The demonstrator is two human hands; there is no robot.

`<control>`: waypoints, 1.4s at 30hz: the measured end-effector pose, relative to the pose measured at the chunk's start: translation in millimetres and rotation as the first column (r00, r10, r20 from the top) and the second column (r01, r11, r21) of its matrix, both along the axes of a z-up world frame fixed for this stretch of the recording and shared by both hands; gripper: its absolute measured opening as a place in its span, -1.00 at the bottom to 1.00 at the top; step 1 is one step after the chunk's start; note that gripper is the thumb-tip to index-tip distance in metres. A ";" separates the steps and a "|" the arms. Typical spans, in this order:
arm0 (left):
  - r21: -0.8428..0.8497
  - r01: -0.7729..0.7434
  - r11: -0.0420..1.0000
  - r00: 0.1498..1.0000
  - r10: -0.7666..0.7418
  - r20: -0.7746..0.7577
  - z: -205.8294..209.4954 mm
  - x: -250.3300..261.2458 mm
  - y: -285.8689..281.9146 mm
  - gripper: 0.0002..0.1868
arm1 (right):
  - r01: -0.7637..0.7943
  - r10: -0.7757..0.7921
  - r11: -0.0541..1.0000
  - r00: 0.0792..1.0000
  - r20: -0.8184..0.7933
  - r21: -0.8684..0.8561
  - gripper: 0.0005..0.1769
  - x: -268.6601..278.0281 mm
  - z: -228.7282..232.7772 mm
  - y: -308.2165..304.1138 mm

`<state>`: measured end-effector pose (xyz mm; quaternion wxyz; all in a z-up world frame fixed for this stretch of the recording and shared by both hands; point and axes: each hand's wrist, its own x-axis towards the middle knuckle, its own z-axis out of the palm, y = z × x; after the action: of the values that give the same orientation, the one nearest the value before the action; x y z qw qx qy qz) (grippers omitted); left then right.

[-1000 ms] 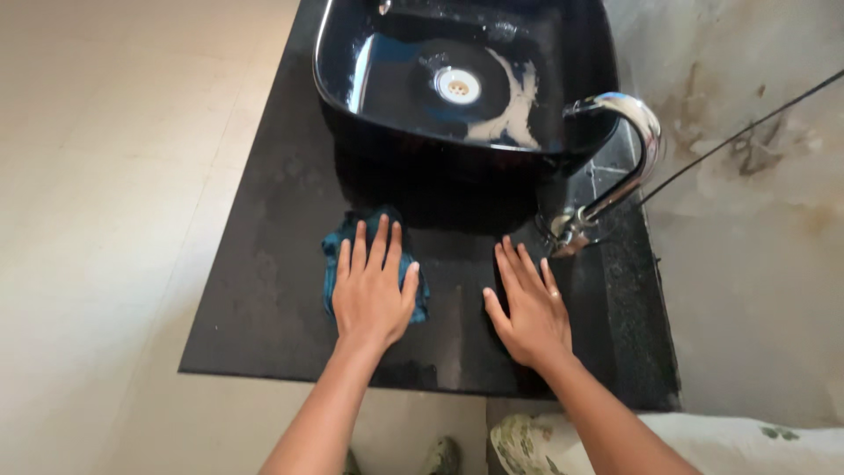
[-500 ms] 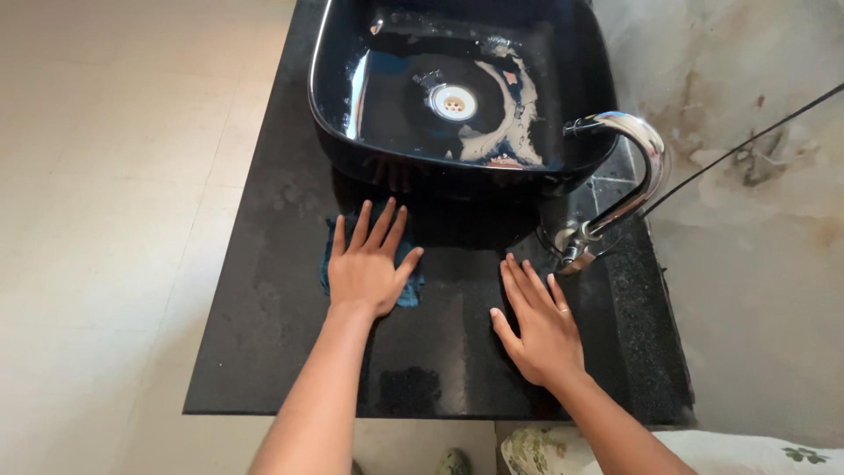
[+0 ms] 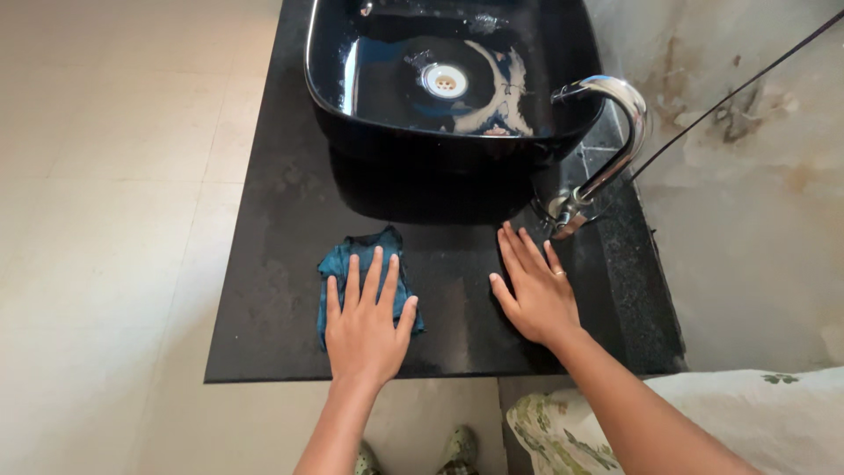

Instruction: The person wipes the black countertop around a bathroom sink using a blue cloth. The person repeatedly folds the cloth and wipes different sections of the countertop, including the area under the faucet and the edges of the sink.

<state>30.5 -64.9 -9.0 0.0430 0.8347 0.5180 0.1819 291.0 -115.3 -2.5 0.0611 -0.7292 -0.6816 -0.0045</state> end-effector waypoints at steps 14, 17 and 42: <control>-0.272 0.072 0.959 0.969 -0.132 -0.209 2.6 12.7 92.9 -0.20 | 0.030 -0.030 1.000 1.000 0.010 -0.006 -0.19 -4.9 4.9 0.2; -0.388 0.075 0.919 0.942 -0.193 -0.276 9.9 23.5 128.6 -0.19 | 0.038 -0.038 0.999 0.999 0.005 -0.003 -0.18 -6.3 8.3 1.6; -0.052 0.153 0.987 0.988 -0.153 -0.009 -0.9 -4.1 -12.4 -0.37 | 0.031 -0.031 0.999 1.000 0.000 -0.011 -0.18 -3.2 2.1 0.5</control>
<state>26.3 -77.3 -9.8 0.0749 0.8718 0.4572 0.1591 287.8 -114.8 -0.4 0.0568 -0.7401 -0.6701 -0.0016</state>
